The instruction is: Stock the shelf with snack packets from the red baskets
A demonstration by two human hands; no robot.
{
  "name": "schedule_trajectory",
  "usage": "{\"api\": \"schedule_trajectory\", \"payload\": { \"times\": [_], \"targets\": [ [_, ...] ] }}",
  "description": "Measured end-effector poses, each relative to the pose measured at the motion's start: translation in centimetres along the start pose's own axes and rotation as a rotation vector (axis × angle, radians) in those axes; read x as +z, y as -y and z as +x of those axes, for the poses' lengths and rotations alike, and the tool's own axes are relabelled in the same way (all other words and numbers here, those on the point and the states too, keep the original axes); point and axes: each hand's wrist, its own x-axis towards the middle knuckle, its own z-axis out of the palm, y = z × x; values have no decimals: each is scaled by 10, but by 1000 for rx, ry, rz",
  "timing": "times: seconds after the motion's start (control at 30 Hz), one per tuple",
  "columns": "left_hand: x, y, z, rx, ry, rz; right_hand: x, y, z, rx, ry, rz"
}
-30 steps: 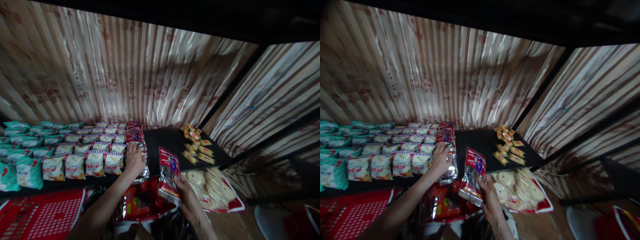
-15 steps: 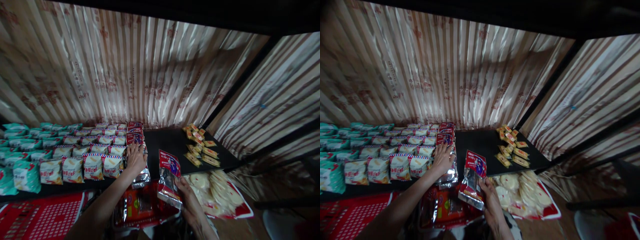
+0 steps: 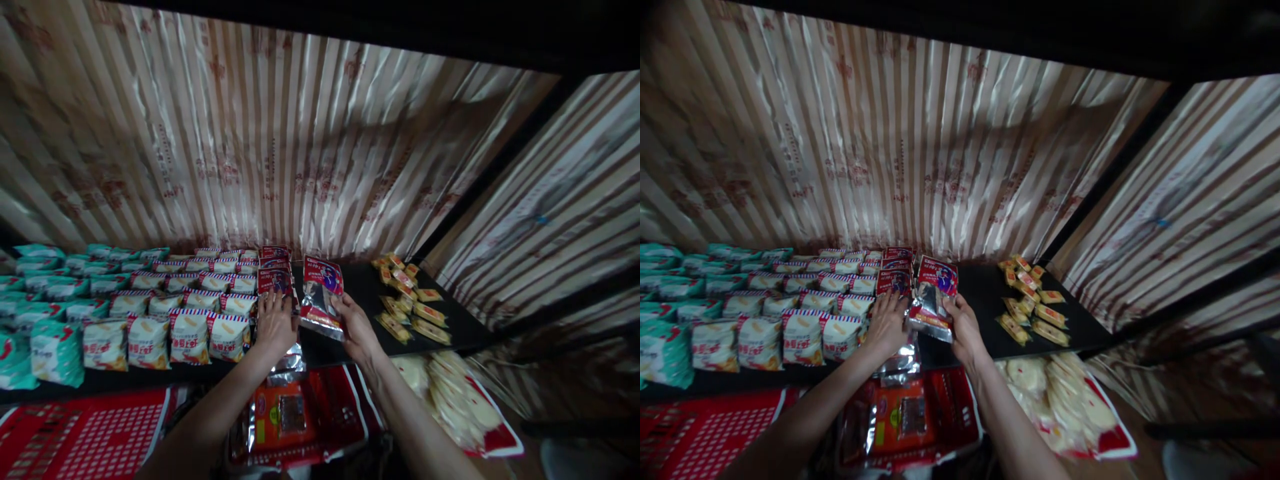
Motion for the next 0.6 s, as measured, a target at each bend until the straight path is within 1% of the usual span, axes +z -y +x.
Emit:
{"api": "schedule_trajectory", "payload": {
  "times": [0.1, 0.2, 0.27, 0.43, 0.6],
  "targets": [
    [1, 1, 0, 23, -39, 17, 21, 0, 41, -24, 19, -21],
    [3, 2, -1, 39, -78, 25, 43, -8, 78, -9, -14, -45],
    [4, 2, -1, 38, -82, 29, 56, -16, 98, -17, -43, -121],
    [3, 3, -1, 42, -58, 19, 75, -37, 132, -82, -51, -358],
    [2, 5, 0, 48, -41, 21, 80, -54, 154, -158, -17, -563]
  ]
}}
